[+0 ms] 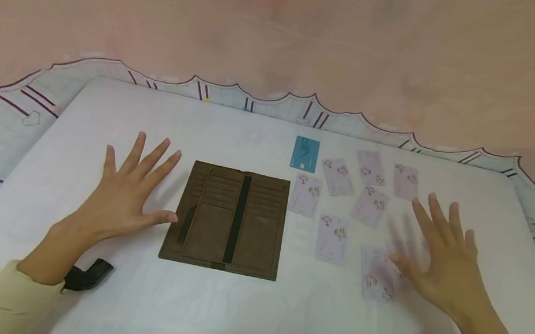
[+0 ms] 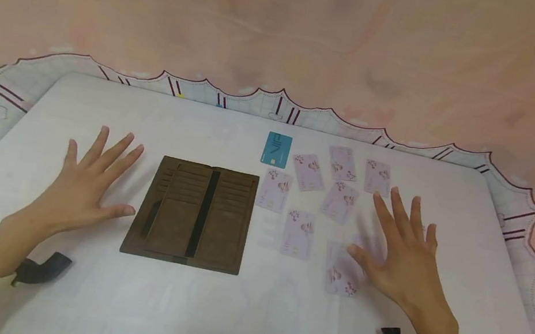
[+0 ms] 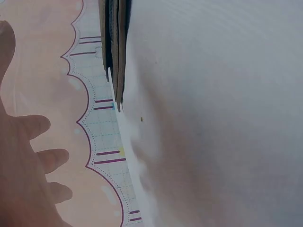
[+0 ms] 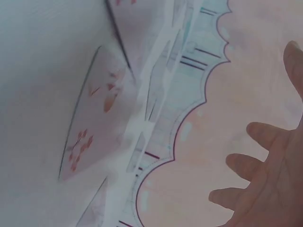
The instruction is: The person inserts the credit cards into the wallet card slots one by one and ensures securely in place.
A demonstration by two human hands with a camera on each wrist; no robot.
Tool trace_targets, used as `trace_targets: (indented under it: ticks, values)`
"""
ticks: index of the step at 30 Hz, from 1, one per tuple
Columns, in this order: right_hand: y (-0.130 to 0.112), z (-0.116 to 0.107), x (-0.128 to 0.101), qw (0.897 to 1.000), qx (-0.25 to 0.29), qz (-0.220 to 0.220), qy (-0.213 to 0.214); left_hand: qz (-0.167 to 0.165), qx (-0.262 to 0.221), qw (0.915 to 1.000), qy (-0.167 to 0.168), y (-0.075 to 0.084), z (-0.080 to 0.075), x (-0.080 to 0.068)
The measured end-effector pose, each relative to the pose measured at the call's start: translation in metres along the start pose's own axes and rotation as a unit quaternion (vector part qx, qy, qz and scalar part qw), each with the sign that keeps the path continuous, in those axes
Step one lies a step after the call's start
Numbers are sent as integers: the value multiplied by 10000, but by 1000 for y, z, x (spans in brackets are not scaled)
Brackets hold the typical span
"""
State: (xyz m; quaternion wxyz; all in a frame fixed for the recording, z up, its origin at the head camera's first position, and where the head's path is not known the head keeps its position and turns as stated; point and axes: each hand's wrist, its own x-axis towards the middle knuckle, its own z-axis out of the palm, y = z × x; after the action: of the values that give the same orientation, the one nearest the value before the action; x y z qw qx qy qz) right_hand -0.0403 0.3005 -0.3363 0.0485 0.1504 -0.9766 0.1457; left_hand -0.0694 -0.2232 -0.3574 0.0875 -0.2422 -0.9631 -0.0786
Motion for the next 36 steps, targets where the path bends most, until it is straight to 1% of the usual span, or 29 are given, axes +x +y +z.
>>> trace_targets:
  ticks: [7,14,20,22,23,25,27,29,31,34,36]
  values:
    - [-5,3,8,9986,532,-50,55,-64,-331,9994,-53,3,0,5]
    - [-16,11,24,9942,1065,-78,-119,-33,-662,9978,-98,6,3,8]
    - [-21,20,38,9856,1670,-216,-127,-87,-851,9961,-226,8,5,11]
    - [-22,24,42,9817,1890,-167,-183,-113,-969,9947,-313,8,6,12]
    - [-24,27,44,9795,2000,-138,-214,-129,-1121,9929,-372,8,7,12]
    - [-26,33,49,9750,2207,-58,-268,-204,-1578,9858,-532,7,9,13]
    - [-28,39,54,9709,2379,-54,-271,-310,-2108,9746,-695,6,13,14]
    - [-30,43,60,9676,2512,-132,-226,-440,-2615,9606,-834,6,16,14]
    - [-34,46,66,9660,2573,-178,-186,-531,-2917,9506,-917,4,19,14]
    - [-41,47,72,9644,2632,-160,-201,-556,-3143,9432,-919,3,25,13]
    - [-46,46,75,9634,2667,-72,-269,-496,-3182,9427,-876,2,28,13]
